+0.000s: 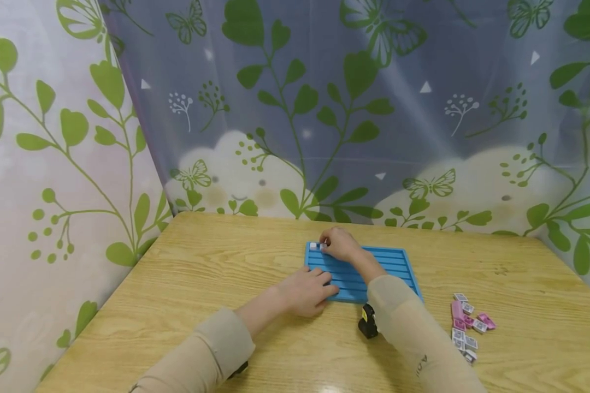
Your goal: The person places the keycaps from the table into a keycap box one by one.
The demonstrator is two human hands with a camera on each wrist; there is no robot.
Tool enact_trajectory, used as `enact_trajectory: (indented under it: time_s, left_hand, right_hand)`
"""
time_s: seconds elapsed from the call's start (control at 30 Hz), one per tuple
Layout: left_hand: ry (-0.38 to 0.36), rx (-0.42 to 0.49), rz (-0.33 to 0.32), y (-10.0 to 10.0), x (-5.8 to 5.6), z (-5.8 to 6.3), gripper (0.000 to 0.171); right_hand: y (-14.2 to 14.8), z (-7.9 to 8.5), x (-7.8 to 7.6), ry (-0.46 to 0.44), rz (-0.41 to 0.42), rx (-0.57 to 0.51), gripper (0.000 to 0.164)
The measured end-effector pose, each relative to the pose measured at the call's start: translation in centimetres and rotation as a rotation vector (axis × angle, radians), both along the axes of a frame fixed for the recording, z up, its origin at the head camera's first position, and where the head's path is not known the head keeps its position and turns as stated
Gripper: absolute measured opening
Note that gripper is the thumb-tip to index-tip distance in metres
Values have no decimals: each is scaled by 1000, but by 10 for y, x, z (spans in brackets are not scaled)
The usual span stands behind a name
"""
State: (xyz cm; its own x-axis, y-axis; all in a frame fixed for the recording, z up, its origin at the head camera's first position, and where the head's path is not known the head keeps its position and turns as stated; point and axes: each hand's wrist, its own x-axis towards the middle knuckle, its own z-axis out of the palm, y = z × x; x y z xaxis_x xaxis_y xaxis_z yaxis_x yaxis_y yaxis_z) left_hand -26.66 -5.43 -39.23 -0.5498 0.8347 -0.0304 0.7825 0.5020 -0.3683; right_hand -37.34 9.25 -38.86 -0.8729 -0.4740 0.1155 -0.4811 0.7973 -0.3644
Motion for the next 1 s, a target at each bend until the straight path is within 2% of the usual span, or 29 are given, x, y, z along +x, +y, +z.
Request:
enact_trajectory:
  time_s: [0.7,1.0]
  left_hand:
    - [20,19,-28,-1,-2,-3,34]
    - [17,2,-15,-1,-1,-1,34]
  right_hand:
    - [-7,-3,-2,-39,-38,8,16]
    - [-7,-5,-1,-51,-56,7,21]
